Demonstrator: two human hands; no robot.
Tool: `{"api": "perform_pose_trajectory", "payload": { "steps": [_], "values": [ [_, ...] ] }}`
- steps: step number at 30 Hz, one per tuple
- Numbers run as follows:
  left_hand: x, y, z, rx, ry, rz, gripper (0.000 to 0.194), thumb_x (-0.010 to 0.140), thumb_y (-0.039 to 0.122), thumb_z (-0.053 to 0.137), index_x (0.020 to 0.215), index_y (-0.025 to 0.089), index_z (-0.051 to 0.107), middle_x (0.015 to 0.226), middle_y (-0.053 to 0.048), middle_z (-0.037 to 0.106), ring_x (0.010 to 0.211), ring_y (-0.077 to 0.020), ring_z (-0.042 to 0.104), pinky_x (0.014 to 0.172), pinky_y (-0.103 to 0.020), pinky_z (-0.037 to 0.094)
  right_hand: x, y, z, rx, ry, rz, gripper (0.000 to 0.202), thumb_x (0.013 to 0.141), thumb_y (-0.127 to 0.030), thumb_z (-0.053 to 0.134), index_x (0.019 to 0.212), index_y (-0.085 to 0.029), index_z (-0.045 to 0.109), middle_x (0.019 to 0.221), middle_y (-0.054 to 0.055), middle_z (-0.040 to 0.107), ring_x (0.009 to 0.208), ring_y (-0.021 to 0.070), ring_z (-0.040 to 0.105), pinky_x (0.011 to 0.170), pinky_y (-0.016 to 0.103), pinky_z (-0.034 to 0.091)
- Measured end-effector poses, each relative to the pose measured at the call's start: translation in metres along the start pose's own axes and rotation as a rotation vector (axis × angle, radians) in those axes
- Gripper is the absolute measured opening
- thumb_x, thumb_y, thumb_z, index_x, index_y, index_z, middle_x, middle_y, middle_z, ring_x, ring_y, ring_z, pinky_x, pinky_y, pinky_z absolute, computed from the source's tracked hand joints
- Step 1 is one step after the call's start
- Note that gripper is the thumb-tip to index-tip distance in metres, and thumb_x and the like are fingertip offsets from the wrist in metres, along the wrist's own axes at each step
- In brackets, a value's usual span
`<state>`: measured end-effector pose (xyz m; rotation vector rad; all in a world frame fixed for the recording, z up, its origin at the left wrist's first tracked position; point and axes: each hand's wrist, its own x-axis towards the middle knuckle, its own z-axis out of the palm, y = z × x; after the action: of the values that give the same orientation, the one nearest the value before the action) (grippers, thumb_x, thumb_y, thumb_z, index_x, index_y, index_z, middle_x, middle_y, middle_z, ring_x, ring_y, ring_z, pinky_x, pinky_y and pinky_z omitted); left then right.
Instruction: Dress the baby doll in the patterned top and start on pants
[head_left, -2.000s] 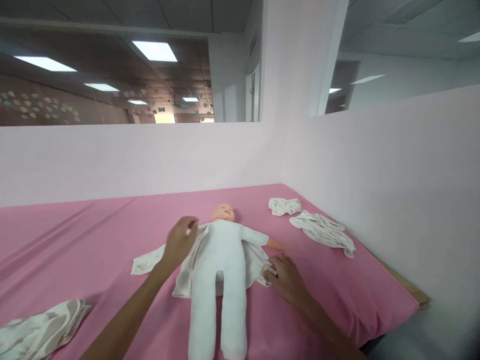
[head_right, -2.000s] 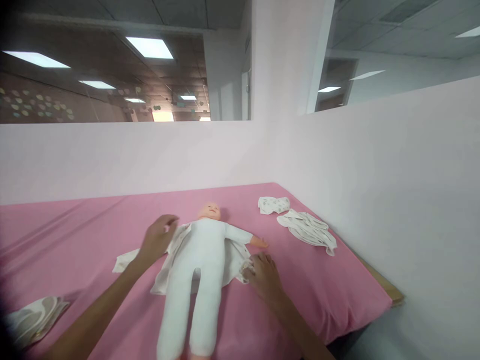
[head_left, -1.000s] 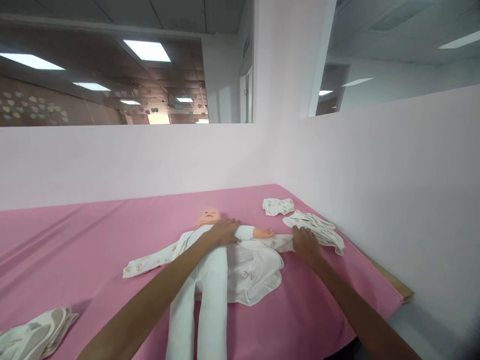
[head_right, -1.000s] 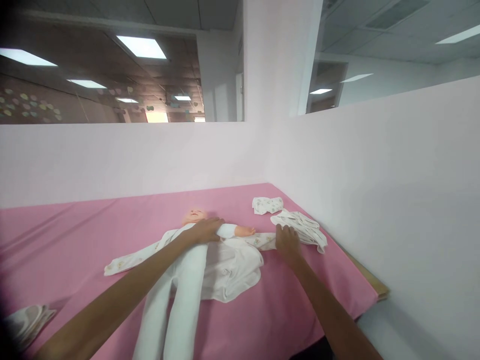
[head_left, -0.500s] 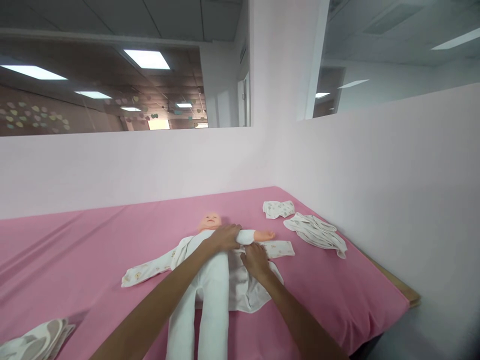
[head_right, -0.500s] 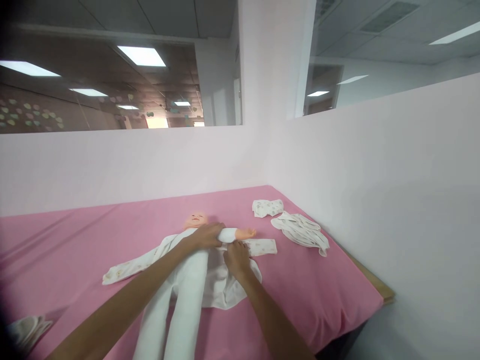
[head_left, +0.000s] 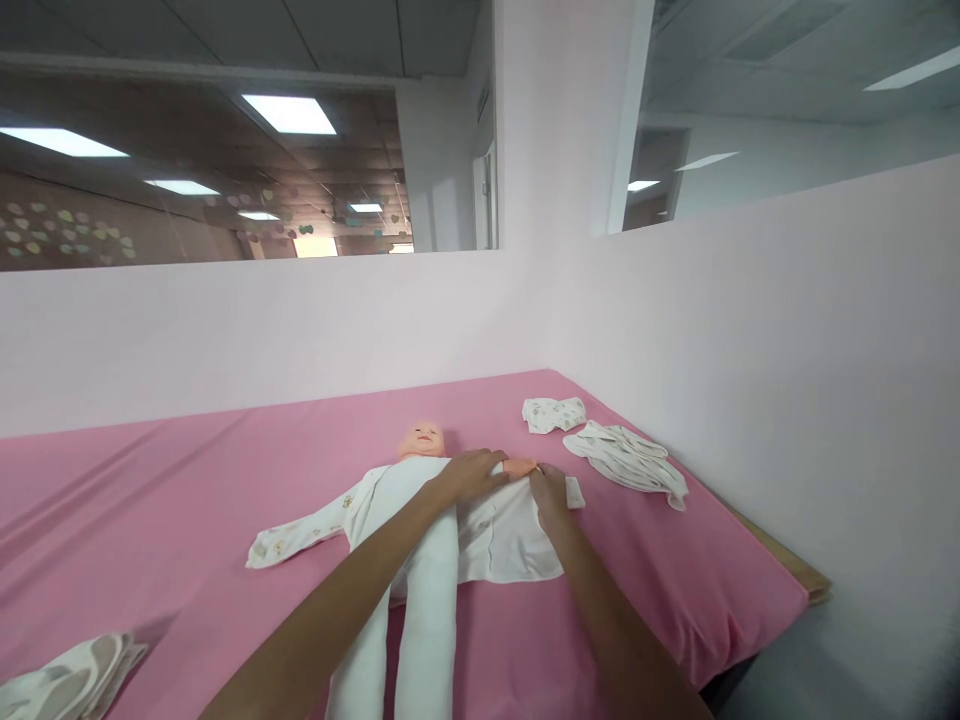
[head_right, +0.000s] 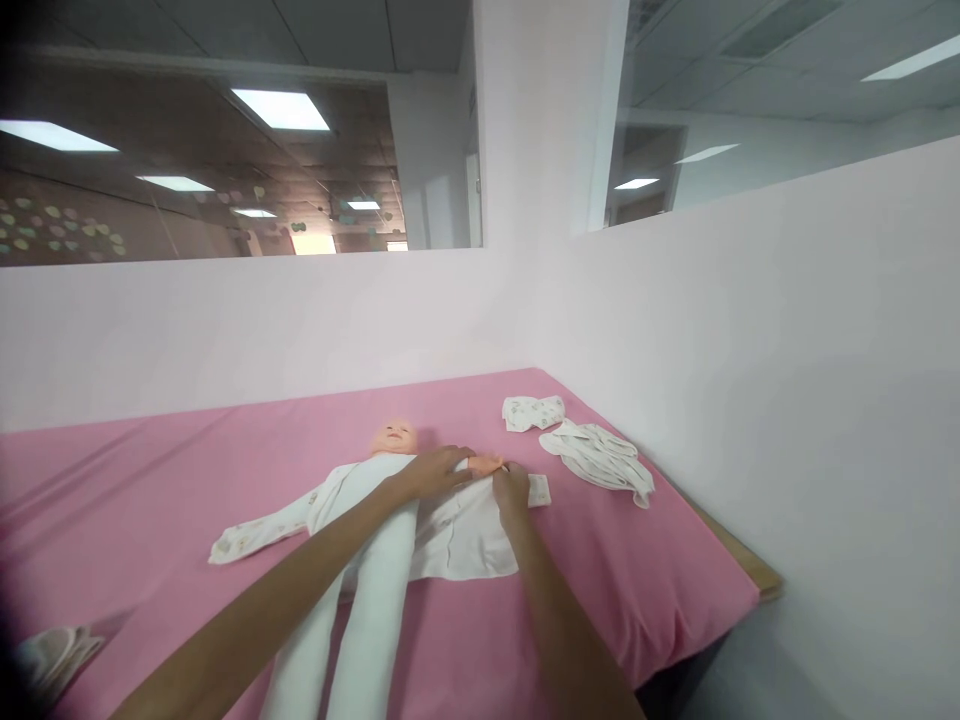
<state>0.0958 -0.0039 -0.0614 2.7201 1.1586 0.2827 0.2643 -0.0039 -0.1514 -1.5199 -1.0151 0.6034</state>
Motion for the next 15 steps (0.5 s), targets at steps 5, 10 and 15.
{"api": "perform_pose_trajectory", "payload": {
  "steps": [5, 10, 15],
  "values": [
    [0.001, 0.002, 0.001, 0.052, -0.062, -0.002, 0.048, 0.093, 0.053, 0.036, 0.123, 0.021, 0.056, 0.120, -0.010, 0.065, 0.107, -0.0271, 0.060, 0.084, -0.035, 0.046, 0.009, 0.000, -0.007, 0.158, 0.011, 0.100, 0.013, 0.067, -0.028, 0.048, 0.065, -0.019, 0.058, 0.055, 0.000, 0.056, 0.053, 0.0153, 0.050, 0.051, 0.028, 0.043],
    [0.005, 0.008, 0.009, 0.134, -0.110, -0.015, 0.040, 0.090, 0.048, 0.042, 0.113, 0.021, 0.061, 0.113, -0.011, 0.069, 0.102, -0.0289, 0.064, 0.080, -0.037, 0.047, 0.007, -0.009, -0.011, 0.209, 0.101, 0.093, 0.013, 0.070, -0.031, 0.045, 0.067, -0.020, 0.053, 0.060, 0.000, 0.055, 0.060, 0.0160, 0.051, 0.054, 0.027, 0.044],
    [0.013, 0.013, 0.021, 0.200, -0.112, -0.070, 0.032, 0.090, 0.039, 0.045, 0.097, 0.017, 0.067, 0.101, -0.015, 0.071, 0.095, -0.0326, 0.066, 0.082, -0.044, 0.047, -0.014, -0.034, -0.014, 0.201, 0.084, -0.046, 0.021, 0.071, -0.030, 0.049, 0.083, -0.017, 0.061, 0.082, 0.006, 0.066, 0.076, 0.0200, 0.057, 0.065, 0.029, 0.046]
  ]
}}
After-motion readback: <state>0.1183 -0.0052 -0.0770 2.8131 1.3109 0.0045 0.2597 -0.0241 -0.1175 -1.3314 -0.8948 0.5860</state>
